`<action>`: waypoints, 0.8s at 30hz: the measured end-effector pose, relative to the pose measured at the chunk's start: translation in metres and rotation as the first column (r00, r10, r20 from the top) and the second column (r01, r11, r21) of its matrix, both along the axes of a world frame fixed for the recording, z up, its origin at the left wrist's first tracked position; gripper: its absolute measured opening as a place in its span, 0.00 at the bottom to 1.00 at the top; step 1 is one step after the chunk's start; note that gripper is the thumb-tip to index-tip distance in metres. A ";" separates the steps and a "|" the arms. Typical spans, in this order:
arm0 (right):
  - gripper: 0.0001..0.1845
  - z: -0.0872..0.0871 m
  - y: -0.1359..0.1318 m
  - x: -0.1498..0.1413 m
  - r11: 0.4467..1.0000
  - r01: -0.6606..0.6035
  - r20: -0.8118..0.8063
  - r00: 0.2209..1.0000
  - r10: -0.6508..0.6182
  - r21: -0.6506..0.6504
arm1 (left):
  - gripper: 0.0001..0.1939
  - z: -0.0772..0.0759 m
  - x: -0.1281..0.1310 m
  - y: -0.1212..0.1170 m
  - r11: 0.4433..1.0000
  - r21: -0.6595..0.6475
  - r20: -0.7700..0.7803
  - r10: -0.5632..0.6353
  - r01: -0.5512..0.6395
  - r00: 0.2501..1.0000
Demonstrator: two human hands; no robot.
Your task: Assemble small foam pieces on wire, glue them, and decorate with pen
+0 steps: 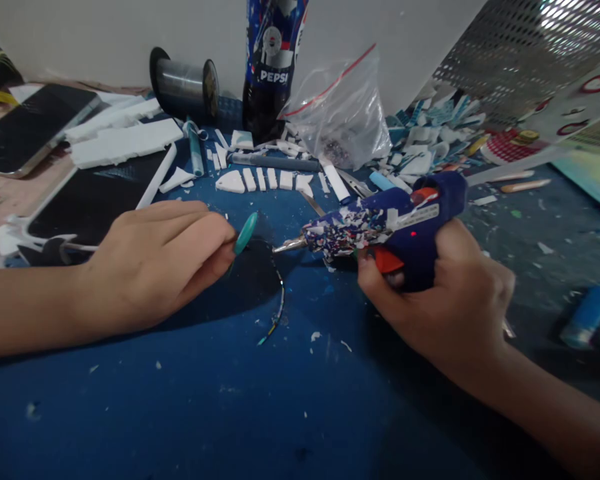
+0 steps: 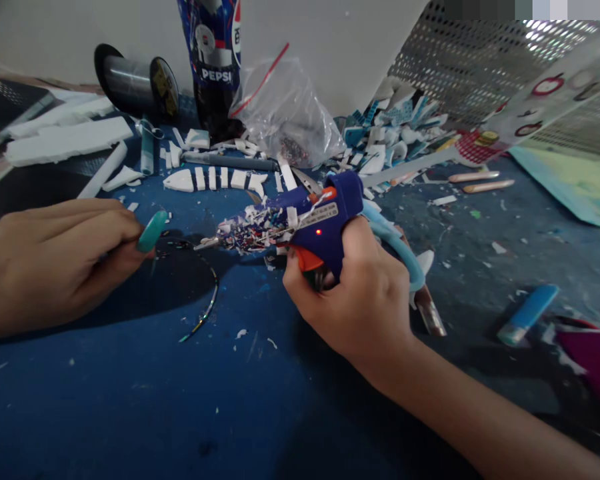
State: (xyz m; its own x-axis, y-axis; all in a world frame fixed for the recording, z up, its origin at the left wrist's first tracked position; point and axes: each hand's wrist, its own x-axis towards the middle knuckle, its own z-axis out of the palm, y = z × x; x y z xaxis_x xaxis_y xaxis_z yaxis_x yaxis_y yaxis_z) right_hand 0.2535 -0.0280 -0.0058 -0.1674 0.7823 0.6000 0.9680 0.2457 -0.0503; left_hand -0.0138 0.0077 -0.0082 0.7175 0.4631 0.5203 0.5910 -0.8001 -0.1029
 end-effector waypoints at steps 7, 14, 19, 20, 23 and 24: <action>0.12 0.000 0.000 0.001 0.999 0.017 0.000 1.000 -0.017 0.031 | 0.14 0.000 0.001 0.001 1.000 0.018 -0.011 -0.001 0.001 1.000; 0.12 -0.001 0.000 0.001 0.999 0.042 -0.043 0.998 -0.042 0.000 | 0.15 0.001 0.000 0.002 1.000 0.030 -0.009 -0.002 0.002 1.000; 0.14 0.001 -0.002 -0.001 0.995 0.087 -0.052 0.995 -0.090 -0.057 | 0.14 0.002 0.001 0.000 1.000 0.001 -0.033 0.009 -0.008 0.999; 0.14 0.001 -0.002 -0.001 0.993 0.100 -0.052 0.993 -0.103 -0.061 | 0.14 0.002 0.001 0.000 1.000 0.001 -0.033 0.006 -0.006 0.999; 0.14 0.001 -0.003 -0.002 0.988 0.139 -0.057 0.988 -0.143 -0.071 | 0.14 0.001 0.001 0.001 1.000 0.014 -0.022 -0.006 0.007 1.000; 0.14 0.001 -0.003 -0.002 0.986 0.146 -0.059 0.987 -0.151 -0.077 | 0.15 0.000 0.001 0.001 1.000 0.019 -0.022 -0.008 0.009 1.000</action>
